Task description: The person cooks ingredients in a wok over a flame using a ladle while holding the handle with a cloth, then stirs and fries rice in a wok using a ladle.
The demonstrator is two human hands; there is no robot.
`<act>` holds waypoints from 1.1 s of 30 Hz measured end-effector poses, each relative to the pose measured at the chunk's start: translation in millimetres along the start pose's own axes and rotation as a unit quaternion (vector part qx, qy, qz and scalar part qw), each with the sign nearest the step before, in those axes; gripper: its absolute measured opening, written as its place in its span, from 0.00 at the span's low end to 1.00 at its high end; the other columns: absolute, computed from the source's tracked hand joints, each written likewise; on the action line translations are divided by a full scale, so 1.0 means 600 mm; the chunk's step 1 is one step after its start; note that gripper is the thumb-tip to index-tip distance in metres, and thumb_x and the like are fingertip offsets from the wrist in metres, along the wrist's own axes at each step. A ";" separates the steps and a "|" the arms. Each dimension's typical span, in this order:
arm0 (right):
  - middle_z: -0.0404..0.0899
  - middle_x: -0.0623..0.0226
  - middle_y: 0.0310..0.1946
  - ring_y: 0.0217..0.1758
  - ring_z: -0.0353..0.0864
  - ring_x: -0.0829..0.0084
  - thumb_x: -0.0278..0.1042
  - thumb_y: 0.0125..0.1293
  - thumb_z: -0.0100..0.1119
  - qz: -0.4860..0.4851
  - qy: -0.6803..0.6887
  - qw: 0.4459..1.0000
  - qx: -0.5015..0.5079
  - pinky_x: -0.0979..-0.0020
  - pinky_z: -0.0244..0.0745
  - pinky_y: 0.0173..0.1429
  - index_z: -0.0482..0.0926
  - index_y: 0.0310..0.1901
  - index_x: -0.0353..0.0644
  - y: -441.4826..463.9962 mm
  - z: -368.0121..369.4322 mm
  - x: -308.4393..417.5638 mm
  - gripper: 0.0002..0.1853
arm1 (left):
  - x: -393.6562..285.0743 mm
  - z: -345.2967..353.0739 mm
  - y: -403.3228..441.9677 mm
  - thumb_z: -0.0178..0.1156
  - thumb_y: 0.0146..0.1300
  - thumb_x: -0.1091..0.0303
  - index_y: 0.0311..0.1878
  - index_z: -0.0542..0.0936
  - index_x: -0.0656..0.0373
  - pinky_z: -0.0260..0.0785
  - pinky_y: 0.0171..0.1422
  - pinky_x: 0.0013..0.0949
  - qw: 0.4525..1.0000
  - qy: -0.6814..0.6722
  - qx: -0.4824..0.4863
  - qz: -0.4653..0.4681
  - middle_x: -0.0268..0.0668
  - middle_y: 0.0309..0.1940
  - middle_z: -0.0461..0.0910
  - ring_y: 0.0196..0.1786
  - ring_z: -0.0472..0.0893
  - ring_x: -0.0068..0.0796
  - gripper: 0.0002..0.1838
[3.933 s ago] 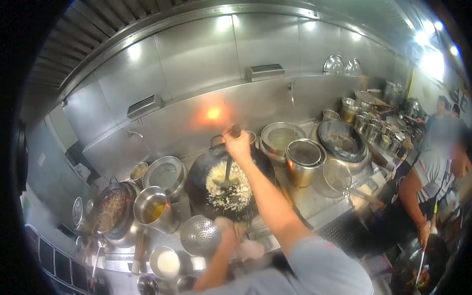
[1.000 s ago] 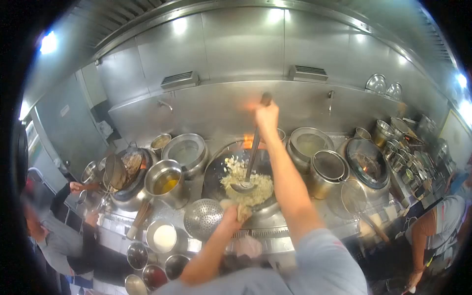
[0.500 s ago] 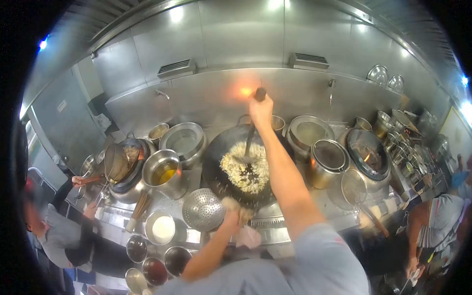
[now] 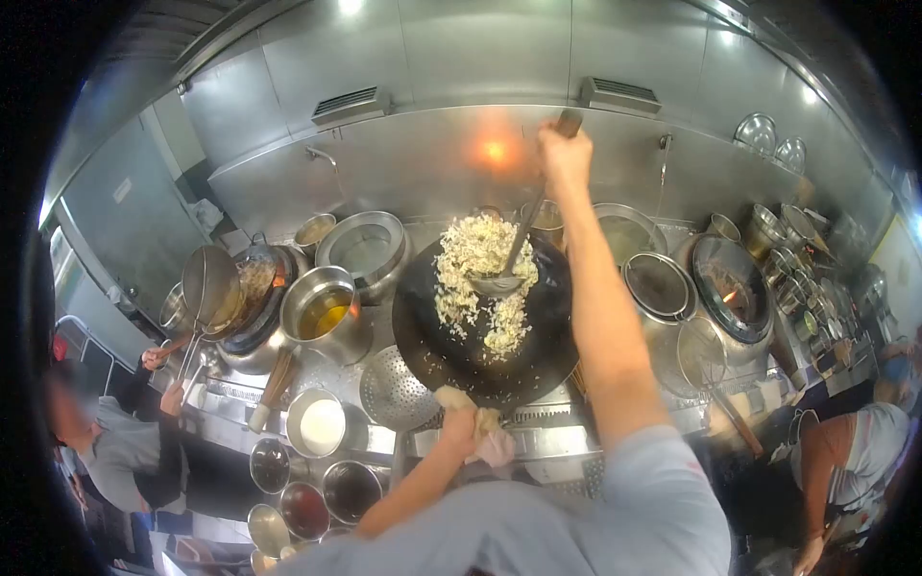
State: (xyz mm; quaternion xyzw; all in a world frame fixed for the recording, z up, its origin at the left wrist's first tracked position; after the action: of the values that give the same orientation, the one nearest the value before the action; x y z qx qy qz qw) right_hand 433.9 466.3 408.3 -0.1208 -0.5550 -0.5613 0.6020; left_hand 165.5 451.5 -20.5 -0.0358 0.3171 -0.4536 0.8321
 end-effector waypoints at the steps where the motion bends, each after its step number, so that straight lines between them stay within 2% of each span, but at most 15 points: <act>1: 0.66 0.74 0.15 0.12 0.62 0.81 0.27 0.54 0.57 -0.004 0.027 0.999 0.032 0.74 0.58 0.14 0.75 0.35 0.38 0.006 0.007 0.025 0.07 | -0.011 0.003 0.007 0.48 0.63 0.68 0.24 0.66 0.57 0.62 0.23 0.33 0.998 -0.036 0.042 0.001 0.39 0.18 0.68 0.21 0.71 0.35 0.11; 3: 0.62 0.77 0.13 0.11 0.56 0.85 0.29 0.56 0.60 -0.029 0.097 0.992 0.071 0.77 0.51 0.14 0.75 0.38 0.39 -0.023 0.020 0.096 0.09 | -0.054 0.013 0.013 0.45 0.61 0.73 0.18 0.59 0.55 0.57 0.20 0.34 0.992 0.035 -0.113 0.035 0.37 0.16 0.64 0.17 0.65 0.32 0.15; 5: 0.67 0.74 0.15 0.15 0.64 0.82 0.29 0.55 0.61 -0.047 0.067 0.995 0.051 0.77 0.61 0.21 0.77 0.40 0.38 -0.065 -0.001 0.122 0.10 | -0.059 -0.019 0.134 0.43 0.59 0.76 0.19 0.62 0.59 0.62 0.20 0.34 0.997 0.081 -0.011 0.015 0.40 0.17 0.67 0.18 0.69 0.34 0.12; 8: 0.78 0.69 0.23 0.32 0.77 0.75 0.29 0.55 0.59 -0.194 -0.093 0.976 -0.032 0.73 0.71 0.41 0.80 0.37 0.37 -0.076 -0.050 -0.045 0.08 | -0.085 0.007 0.146 0.46 0.60 0.72 0.26 0.70 0.63 0.65 0.20 0.34 0.985 0.172 -0.019 -0.013 0.42 0.21 0.74 0.22 0.75 0.34 0.09; 9: 0.77 0.70 0.24 0.27 0.75 0.77 0.29 0.55 0.60 -0.092 -0.142 0.985 0.023 0.74 0.71 0.34 0.78 0.33 0.36 -0.087 -0.039 -0.135 0.06 | -0.093 0.009 0.134 0.46 0.61 0.71 0.27 0.71 0.62 0.65 0.19 0.34 0.974 0.220 -0.053 -0.003 0.42 0.22 0.75 0.22 0.76 0.34 0.08; 11: 0.74 0.70 0.21 0.22 0.72 0.79 0.27 0.54 0.59 0.078 -0.024 0.996 0.018 0.74 0.67 0.25 0.76 0.29 0.36 -0.085 -0.010 -0.130 0.04 | -0.083 0.013 0.147 0.47 0.61 0.70 0.29 0.72 0.61 0.65 0.19 0.33 0.985 0.173 -0.021 -0.012 0.42 0.24 0.76 0.22 0.76 0.33 0.08; 14: 0.71 0.71 0.18 0.16 0.68 0.81 0.26 0.53 0.59 0.032 0.079 0.996 -0.004 0.74 0.61 0.17 0.75 0.27 0.38 -0.097 0.019 -0.068 0.03 | -0.080 -0.010 0.157 0.47 0.62 0.68 0.32 0.73 0.61 0.65 0.19 0.31 0.986 0.167 -0.006 -0.027 0.42 0.25 0.77 0.23 0.77 0.33 0.08; 17: 0.71 0.70 0.18 0.15 0.67 0.81 0.25 0.53 0.59 0.011 0.032 0.999 0.016 0.75 0.60 0.17 0.75 0.29 0.39 -0.099 0.033 -0.160 0.03 | -0.082 -0.016 0.127 0.46 0.63 0.66 0.36 0.73 0.60 0.65 0.20 0.31 0.970 0.226 -0.082 -0.029 0.41 0.27 0.77 0.24 0.77 0.33 0.09; 18: 0.72 0.71 0.20 0.15 0.67 0.81 0.26 0.54 0.60 0.095 0.025 0.995 0.022 0.75 0.61 0.17 0.75 0.30 0.38 -0.076 0.033 -0.183 0.04 | -0.083 -0.011 0.131 0.46 0.64 0.66 0.36 0.73 0.60 0.66 0.20 0.31 0.970 0.227 -0.078 -0.027 0.42 0.28 0.77 0.25 0.77 0.33 0.09; 21: 0.73 0.71 0.20 0.16 0.68 0.81 0.26 0.54 0.59 0.011 0.064 0.998 0.000 0.75 0.62 0.17 0.75 0.30 0.38 -0.063 0.036 -0.092 0.04 | -0.073 -0.024 0.143 0.47 0.66 0.62 0.40 0.72 0.60 0.69 0.23 0.32 0.975 0.215 -0.034 -0.052 0.42 0.32 0.78 0.29 0.79 0.35 0.11; 24: 0.73 0.72 0.20 0.16 0.68 0.80 0.26 0.55 0.59 0.033 0.201 0.979 0.016 0.74 0.63 0.18 0.76 0.31 0.38 -0.099 0.014 -0.107 0.04 | -0.069 -0.011 0.126 0.46 0.67 0.59 0.46 0.71 0.60 0.74 0.27 0.36 0.979 0.181 -0.044 -0.082 0.43 0.37 0.77 0.35 0.80 0.39 0.14; 26: 0.73 0.73 0.20 0.16 0.67 0.81 0.27 0.55 0.58 -0.044 -0.074 0.995 -0.053 0.76 0.64 0.20 0.76 0.30 0.39 -0.037 -0.024 -0.163 0.03 | -0.071 -0.004 0.120 0.46 0.68 0.57 0.49 0.70 0.59 0.76 0.30 0.40 0.980 0.161 -0.054 -0.101 0.44 0.40 0.77 0.38 0.80 0.41 0.16; 29: 0.73 0.74 0.20 0.18 0.68 0.82 0.28 0.56 0.59 -0.061 -0.047 0.991 -0.106 0.76 0.64 0.21 0.75 0.29 0.40 -0.014 -0.094 -0.062 0.03 | -0.061 -0.011 0.124 0.45 0.68 0.58 0.50 0.70 0.59 0.76 0.33 0.44 0.981 0.136 -0.042 -0.131 0.44 0.42 0.77 0.40 0.79 0.42 0.16; 32: 0.73 0.73 0.20 0.19 0.67 0.82 0.29 0.59 0.59 -0.033 0.004 0.972 -0.233 0.76 0.62 0.21 0.76 0.26 0.41 -0.059 -0.211 -0.076 0.05 | -0.041 -0.043 0.164 0.45 0.68 0.59 0.48 0.71 0.62 0.76 0.35 0.41 0.985 0.109 -0.031 -0.132 0.43 0.39 0.78 0.38 0.80 0.41 0.15; 33: 0.73 0.73 0.20 0.18 0.67 0.82 0.29 0.57 0.60 -0.037 0.034 0.983 -0.175 0.76 0.62 0.20 0.75 0.28 0.41 -0.062 -0.204 -0.119 0.04 | -0.026 -0.069 0.187 0.45 0.68 0.60 0.47 0.71 0.62 0.76 0.36 0.39 0.986 0.099 -0.031 -0.131 0.43 0.38 0.78 0.37 0.80 0.40 0.15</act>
State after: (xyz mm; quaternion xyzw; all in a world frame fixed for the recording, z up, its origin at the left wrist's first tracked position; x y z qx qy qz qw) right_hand 486.8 398.2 289.8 -0.1847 -0.4315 -0.6758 0.5683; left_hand 218.4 538.7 -85.1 -0.0576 0.4039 -0.5504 0.7284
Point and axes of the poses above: each hand's wrist, its own y-axis towards the middle knuckle, its own z-axis out of the palm, x = y × z, the point moved 10 cm from there along y, towards the middle knuckle
